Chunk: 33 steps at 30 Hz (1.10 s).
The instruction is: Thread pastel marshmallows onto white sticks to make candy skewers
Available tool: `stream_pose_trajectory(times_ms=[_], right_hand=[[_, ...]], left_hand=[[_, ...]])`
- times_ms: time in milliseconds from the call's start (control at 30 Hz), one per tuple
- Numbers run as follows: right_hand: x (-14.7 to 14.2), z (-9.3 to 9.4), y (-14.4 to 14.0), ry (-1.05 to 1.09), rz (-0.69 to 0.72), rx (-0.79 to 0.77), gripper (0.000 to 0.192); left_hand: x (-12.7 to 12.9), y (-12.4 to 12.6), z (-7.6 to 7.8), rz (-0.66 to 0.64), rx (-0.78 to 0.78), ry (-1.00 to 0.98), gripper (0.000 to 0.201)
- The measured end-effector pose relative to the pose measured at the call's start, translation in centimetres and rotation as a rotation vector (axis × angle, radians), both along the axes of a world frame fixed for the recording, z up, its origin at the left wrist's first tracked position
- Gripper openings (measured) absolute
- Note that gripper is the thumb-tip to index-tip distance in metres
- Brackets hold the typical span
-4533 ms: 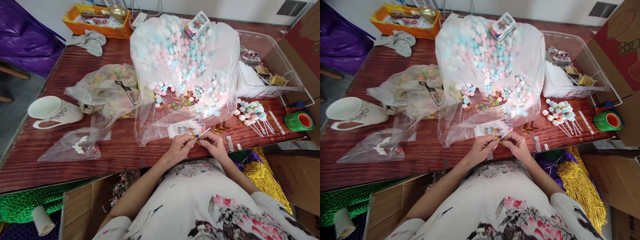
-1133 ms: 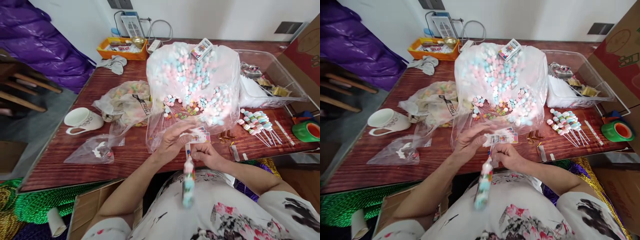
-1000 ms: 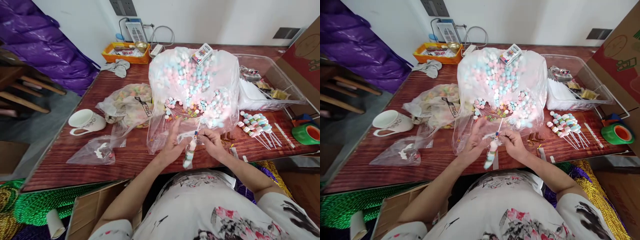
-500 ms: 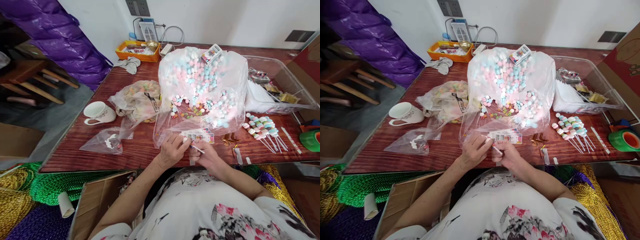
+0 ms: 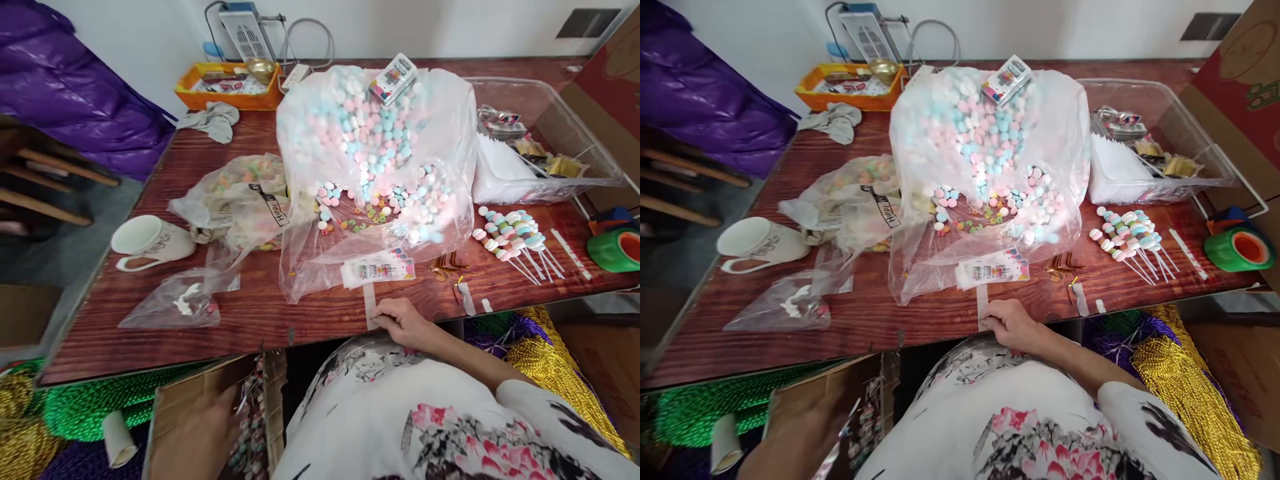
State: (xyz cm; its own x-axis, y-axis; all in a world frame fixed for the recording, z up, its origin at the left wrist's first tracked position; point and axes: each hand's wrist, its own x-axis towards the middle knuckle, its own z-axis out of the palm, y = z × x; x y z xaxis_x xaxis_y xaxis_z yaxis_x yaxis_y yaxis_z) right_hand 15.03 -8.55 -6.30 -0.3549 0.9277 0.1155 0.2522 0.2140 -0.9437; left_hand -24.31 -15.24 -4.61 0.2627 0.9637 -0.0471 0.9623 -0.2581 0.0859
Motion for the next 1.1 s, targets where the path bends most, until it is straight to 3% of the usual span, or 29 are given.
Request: stream_pose_trajectory(times_ms=[100,200,233,333,433,500,600,667,833,1000,1100], right_hand=[[0.2,0.1,-0.6,0.072,-0.113,0.018,0.016],[1.5,0.7,-0.6,0.026,-0.267,0.156,0.017],[2.7,1.0,-0.6,-0.029,-0.337,0.206,0.018],[8.5,1.5,-1.4,-0.284,-0.6,0.319,0.019],[15.6,1.8,-2.7,-0.609,-0.856,0.294,0.021],[19.3,1.7,-3.0,-0.856,-0.956,0.175,0.025],[22.1,1.1,-2.4,-1.255,-1.042,-0.08,0.025],[22.4,0.6,-1.7,-1.379,-1.045,-0.173,0.026],[22.1,1.3,-1.3,-1.455,-1.024,-0.088,0.026],[23.3,5.7,-0.8,-1.254,-0.906,0.136,0.027],[23.6,8.4,1.4,-1.227,-0.75,0.159,0.027]], left_hand=[[9.2,5.5,-0.3,-0.279,0.187,-0.105,0.025],[20.5,11.2,-0.5,-0.613,0.201,-0.09,0.026],[23.6,12.6,-0.5,-0.663,0.199,-0.045,0.028],[28.8,15.4,-0.9,-0.752,0.214,0.075,0.031],[29.2,16.9,-2.0,-0.79,0.259,0.098,0.028],[28.4,17.3,-2.8,-0.786,0.304,0.05,0.026],[27.3,17.3,-3.3,-0.773,0.362,-0.057,0.024],[27.0,17.3,-3.2,-0.761,0.377,-0.107,0.022],[26.3,17.1,-3.2,-0.728,0.383,-0.218,0.016],[26.2,16.3,-2.4,-0.651,0.266,-0.253,0.016],[26.5,16.1,-1.4,-0.599,0.156,-0.231,0.018]])
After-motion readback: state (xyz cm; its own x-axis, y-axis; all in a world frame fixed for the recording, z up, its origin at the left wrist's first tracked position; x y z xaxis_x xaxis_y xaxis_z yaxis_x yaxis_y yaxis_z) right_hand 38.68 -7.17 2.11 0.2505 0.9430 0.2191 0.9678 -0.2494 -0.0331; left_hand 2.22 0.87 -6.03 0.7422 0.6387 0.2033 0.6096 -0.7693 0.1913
